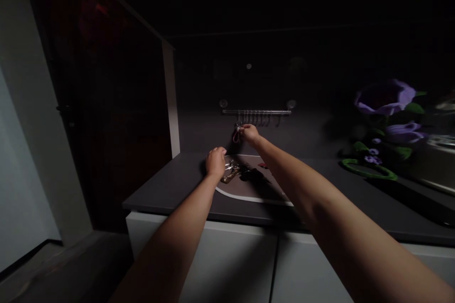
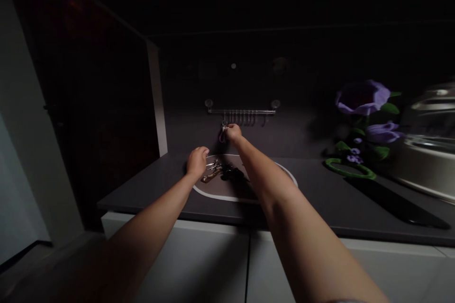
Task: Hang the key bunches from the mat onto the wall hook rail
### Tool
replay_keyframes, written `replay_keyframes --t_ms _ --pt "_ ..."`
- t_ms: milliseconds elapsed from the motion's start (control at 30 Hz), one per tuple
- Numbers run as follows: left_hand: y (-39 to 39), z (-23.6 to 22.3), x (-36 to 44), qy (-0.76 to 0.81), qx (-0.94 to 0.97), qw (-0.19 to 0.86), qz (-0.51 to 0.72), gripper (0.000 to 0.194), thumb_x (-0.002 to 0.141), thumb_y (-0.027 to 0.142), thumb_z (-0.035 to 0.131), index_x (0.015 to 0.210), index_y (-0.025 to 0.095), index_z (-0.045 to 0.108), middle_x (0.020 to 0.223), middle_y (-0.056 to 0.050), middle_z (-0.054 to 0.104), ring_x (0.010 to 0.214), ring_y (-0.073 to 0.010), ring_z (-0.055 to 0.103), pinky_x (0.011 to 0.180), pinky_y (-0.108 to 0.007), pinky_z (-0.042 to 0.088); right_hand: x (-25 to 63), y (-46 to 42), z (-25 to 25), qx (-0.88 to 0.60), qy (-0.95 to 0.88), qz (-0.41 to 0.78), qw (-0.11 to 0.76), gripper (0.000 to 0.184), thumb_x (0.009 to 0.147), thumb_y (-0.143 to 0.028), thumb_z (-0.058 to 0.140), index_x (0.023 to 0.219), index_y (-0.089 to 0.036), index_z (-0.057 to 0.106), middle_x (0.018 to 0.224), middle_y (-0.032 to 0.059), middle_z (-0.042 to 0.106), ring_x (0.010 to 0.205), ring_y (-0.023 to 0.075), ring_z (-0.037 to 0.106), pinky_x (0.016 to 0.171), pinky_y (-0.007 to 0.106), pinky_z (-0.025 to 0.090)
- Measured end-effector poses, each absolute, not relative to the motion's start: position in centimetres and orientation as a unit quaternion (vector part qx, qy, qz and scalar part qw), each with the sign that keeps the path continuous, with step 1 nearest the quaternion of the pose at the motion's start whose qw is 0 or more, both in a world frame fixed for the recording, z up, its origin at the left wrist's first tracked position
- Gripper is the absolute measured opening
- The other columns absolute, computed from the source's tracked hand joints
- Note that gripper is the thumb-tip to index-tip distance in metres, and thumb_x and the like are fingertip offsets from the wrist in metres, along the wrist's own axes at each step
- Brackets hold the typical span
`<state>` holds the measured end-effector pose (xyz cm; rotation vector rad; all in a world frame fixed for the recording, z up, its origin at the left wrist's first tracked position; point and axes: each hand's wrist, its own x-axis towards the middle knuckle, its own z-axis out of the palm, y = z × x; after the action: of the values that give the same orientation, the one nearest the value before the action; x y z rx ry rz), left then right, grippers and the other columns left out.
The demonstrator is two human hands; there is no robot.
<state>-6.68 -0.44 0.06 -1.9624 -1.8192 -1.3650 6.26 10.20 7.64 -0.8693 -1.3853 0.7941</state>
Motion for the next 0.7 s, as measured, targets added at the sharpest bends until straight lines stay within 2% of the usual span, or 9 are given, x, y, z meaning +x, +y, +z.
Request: replay_keyframes --t_ms 167,400,700 --pt "-0.4 0.1 -6.8 -0.576 -0.665 0.043 -0.474 0.024 0.084 0.02 0.041 0.088 0.019 0.064 0.087 -0.008 0.064 0.082 -0.0166 0.055 0.072 -0.025 0.037 6.8 7.6 8.3 -0.436 -0.576 0.378 0.579 0.012 0.065 -0.012 0.062 0.067 -0.016 0.051 0.052 -0.0024 0.047 0.048 0.0081 0.043 0.05 0.023 0.039" --pt "-0.6 0.1 -6.8 -0.551 -0.688 0.006 -0.472 0.017 0.079 0.017 0.049 0.083 0.017 0.065 0.087 -0.006 0.065 0.082 -0.0149 0.056 0.076 -0.025 0.039 8.0 2.5 8.3 -0.416 -0.561 0.479 0.532 0.009 0.071 -0.006 0.054 0.074 -0.015 0.053 0.063 -0.0019 0.053 0.05 0.0052 0.047 0.057 0.022 0.043" --pt "-0.6 -0.2 -7.2 -0.58 -0.699 0.013 -0.418 0.02 0.077 0.015 0.051 0.088 0.018 0.067 0.094 -0.007 0.065 0.088 -0.0157 0.056 0.08 -0.025 0.04 8.8 -1.4 4.4 -0.417 -0.599 0.458 0.508 0.009 0.072 -0.009 0.053 0.08 -0.014 0.055 0.069 0.0015 0.06 0.058 0.0069 0.053 0.06 0.021 0.043"
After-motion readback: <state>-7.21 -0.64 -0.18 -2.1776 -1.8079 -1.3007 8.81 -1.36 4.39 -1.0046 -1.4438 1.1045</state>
